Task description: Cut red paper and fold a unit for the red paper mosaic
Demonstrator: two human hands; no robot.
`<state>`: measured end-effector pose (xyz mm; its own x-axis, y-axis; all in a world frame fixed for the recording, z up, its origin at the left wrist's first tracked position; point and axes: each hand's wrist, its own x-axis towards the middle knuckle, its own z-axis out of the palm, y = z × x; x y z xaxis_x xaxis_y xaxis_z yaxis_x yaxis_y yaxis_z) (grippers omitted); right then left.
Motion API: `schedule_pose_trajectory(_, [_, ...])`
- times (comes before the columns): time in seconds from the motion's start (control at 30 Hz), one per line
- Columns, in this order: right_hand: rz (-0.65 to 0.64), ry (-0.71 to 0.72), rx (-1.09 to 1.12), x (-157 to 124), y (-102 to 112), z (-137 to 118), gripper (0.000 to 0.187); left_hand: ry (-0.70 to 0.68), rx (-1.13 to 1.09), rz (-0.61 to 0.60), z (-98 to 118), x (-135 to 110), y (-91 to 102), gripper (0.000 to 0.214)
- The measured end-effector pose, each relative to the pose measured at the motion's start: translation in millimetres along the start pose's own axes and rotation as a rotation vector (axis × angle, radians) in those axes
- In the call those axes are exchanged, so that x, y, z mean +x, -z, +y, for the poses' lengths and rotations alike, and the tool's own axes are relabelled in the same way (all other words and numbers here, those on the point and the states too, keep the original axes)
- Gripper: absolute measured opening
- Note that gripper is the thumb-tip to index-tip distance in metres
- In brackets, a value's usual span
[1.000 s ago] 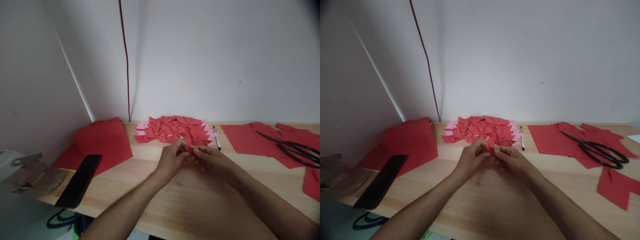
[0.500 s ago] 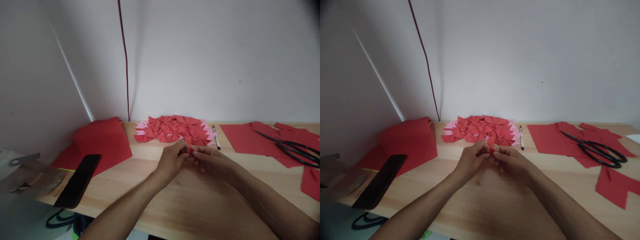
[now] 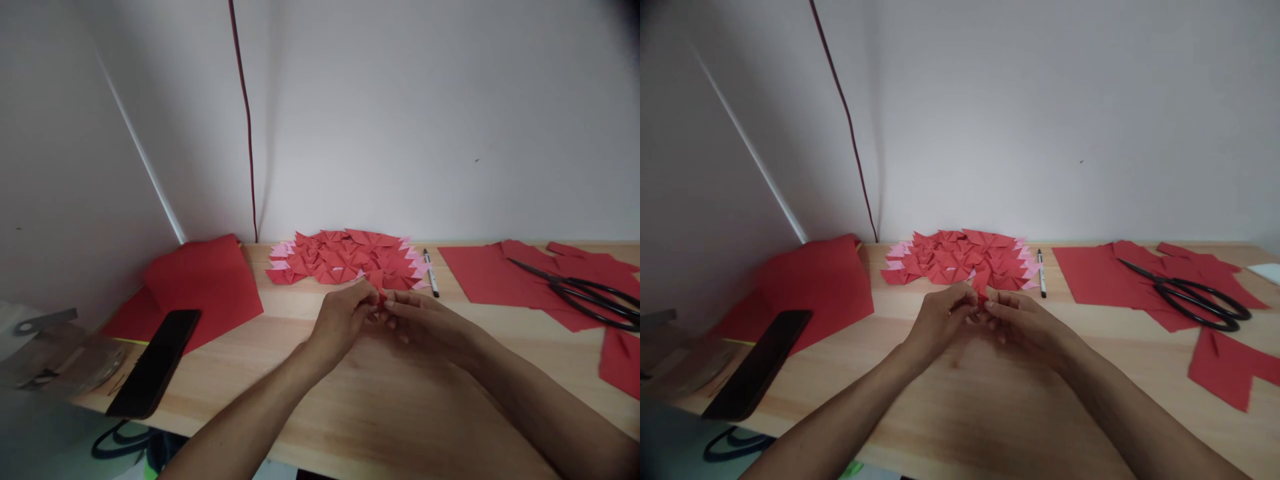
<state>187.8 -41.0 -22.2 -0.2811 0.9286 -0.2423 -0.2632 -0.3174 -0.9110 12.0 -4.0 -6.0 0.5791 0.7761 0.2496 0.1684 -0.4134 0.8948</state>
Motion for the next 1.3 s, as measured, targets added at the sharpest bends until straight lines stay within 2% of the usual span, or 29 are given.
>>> schedule_pose_trajectory(0.3, [0.043,-0.053,0.024,0,1,-3,0.030,-0.034,-0.006,-0.010,-1,2,1.7,0.011])
schedule_pose_trajectory(0.47, [0.020,-0.054,0.014,-1,3,-2,0.029,-0.026,-0.018,-0.053,0,3,4.1,0.012])
schedule_pose_trajectory(0.57, [0.007,-0.033,-0.044,-2,5,-3,0.030,0.006,-0.067,-0.085,-1,3,5.2,0.012])
schedule_pose_trajectory(0.8, [-0.024,0.047,-0.266,-2,9,-4,0.033,-0.014,-0.093,-0.110,-5,3,7.5,0.012])
schedule_pose_trajectory(1.0, [-0.015,0.056,-0.363,-2,9,-6,0.034,0.046,-0.134,-0.137,0,5,8.4,0.009])
schedule_pose_trajectory(1.13, [0.006,0.019,-0.380,-2,9,-8,0.039,0.088,-0.233,-0.161,0,6,8.4,0.008])
schedule_pose_trajectory(1.3, [-0.009,-0.002,-0.307,-1,10,-8,0.039,0.069,-0.249,-0.182,-5,7,9.8,0.007])
